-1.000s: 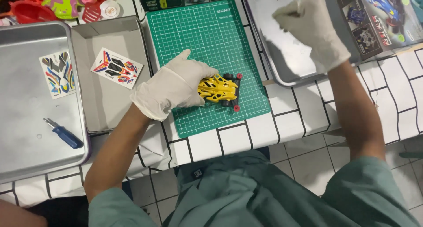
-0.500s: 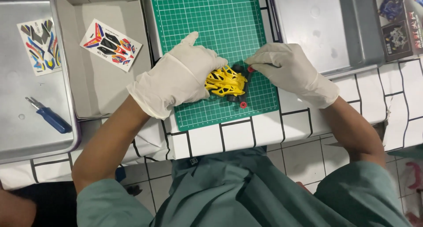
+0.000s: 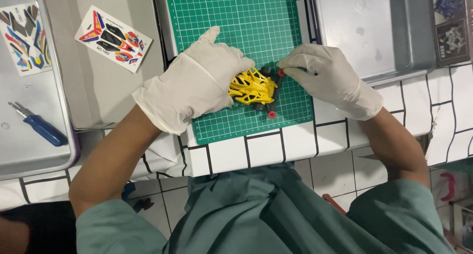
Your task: The person assembles a yellow model car on a green cutting mat. They attach red wheels to the car's axles and then use a blue screwdriver to tighten the screws on the wheels.
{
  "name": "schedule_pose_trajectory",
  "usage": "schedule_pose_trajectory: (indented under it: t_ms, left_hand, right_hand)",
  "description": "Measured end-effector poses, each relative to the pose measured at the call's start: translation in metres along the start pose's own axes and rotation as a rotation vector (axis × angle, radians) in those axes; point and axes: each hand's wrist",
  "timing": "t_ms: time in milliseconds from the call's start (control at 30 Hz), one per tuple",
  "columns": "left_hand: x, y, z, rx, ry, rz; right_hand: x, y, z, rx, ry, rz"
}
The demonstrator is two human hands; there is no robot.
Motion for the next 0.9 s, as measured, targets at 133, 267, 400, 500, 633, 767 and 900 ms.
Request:
schedule_pose_trajectory:
  t_ms: [133,267,400,500,633,767,900]
  left_hand:
    - [0.0,0.0,-0.002,-0.021,0.043,0.016]
    - [-0.012,-0.005,0.0,-0.044,0.083,-0.017]
    - [-0.007,-0.003,0.0,-0.028,0.057,0.019]
    - [-0.007,-0.003,0.0,-0.027,0.054,0.024]
    - [-0.003,0.0,0.0,-0.014,0.042,0.03]
    - [-0.005,-0.001,0.001,-0.021,0.054,0.008]
    - [-0.002,0.001,0.0,0.0,0.035,0.023]
  right_hand:
    - [0.0,-0.002,0.002,0.016,0.013,0.006]
    - [0.001,-0.003,0.003,0.019,0.036,0.051]
    - [0.001,-0.003,0.002,0.03,0.002,0.048]
    - [0.001,-0.002,0.001,0.052,0.003,0.056]
    - [0.003,-0.004,0.003,0.019,-0.017,0.041]
    - [0.002,-0.003,0.0,-0.001,-0.022,-0.014]
    - [0.002,-0.003,0.001,0.042,0.015,0.023]
Point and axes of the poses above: each hand's wrist, its own z-axis towards the middle knuckle, its own x-axis out of the back of the hand, y = z × x, and after that the axes turned 15 degrees about x, right-handed
